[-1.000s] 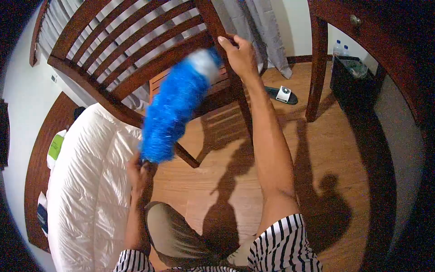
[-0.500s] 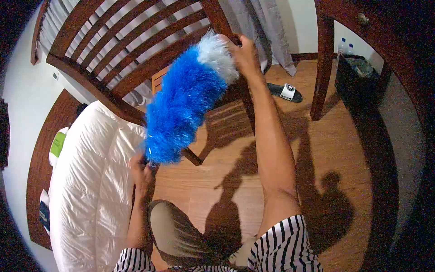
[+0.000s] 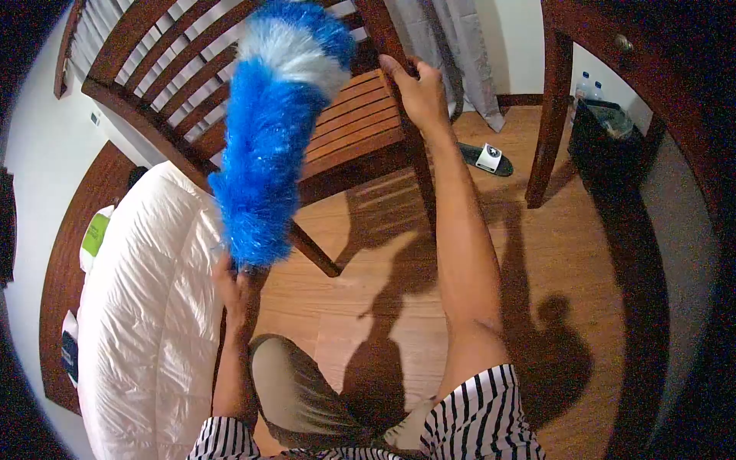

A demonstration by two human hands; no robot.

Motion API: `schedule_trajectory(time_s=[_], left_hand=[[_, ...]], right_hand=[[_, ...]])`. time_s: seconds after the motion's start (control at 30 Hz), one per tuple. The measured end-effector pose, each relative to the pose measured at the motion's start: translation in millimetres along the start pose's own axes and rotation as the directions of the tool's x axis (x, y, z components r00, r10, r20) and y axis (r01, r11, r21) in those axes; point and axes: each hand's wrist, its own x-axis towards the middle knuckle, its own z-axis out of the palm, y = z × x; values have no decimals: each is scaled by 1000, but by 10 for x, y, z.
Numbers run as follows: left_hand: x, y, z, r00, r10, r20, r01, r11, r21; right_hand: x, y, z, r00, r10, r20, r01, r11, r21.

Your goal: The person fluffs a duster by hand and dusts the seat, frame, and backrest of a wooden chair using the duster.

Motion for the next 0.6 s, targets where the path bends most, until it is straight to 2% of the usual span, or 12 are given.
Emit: schedule_trajectory(time_s=[0.07, 0.17, 0.2, 0.23, 0.3, 0.33, 0.4, 0.5, 0.53, 0.6], left_hand=[[-14, -101, 6, 999, -39, 1, 39, 998, -42], [-13, 19, 31, 989, 131, -71, -133, 991, -14], [-27, 8, 49, 982, 131, -135, -145, 984, -102], [-37, -9, 76, 972, 126, -197, -164, 968, -189], [-37, 7, 76, 971, 41, -234, -93, 972, -216], [-29, 89, 50, 976, -37, -215, 3, 988, -157], [-39, 84, 51, 982, -18, -190, 20, 1000, 8], [-31, -127, 25, 956, 274, -107, -230, 922, 310], [-20, -64, 38, 937, 343, -65, -311, 906, 288], [7, 110, 88, 880, 475, 14, -465, 854, 232]], right_hand=[[-5, 6, 2, 999, -42, -25, 41, 999, -21], [-45, -46, 15, 999, -33, -8, 34, 998, 59], [-55, -73, 24, 1000, -21, 8, 20, 994, 103], [-69, -97, 42, 998, -42, -36, 44, 998, 40], [-92, -128, 54, 988, -89, -126, 77, 993, -94], [-92, -140, 72, 947, -221, -232, 182, 967, -178], [-109, -158, 158, 787, -480, -387, 341, 862, -374], [-181, -355, 231, 636, -701, -324, 544, 705, -456], [-199, -395, 269, 588, -752, -296, 598, 651, -468], [-280, -463, 344, 616, -762, -201, 640, 632, -438]])
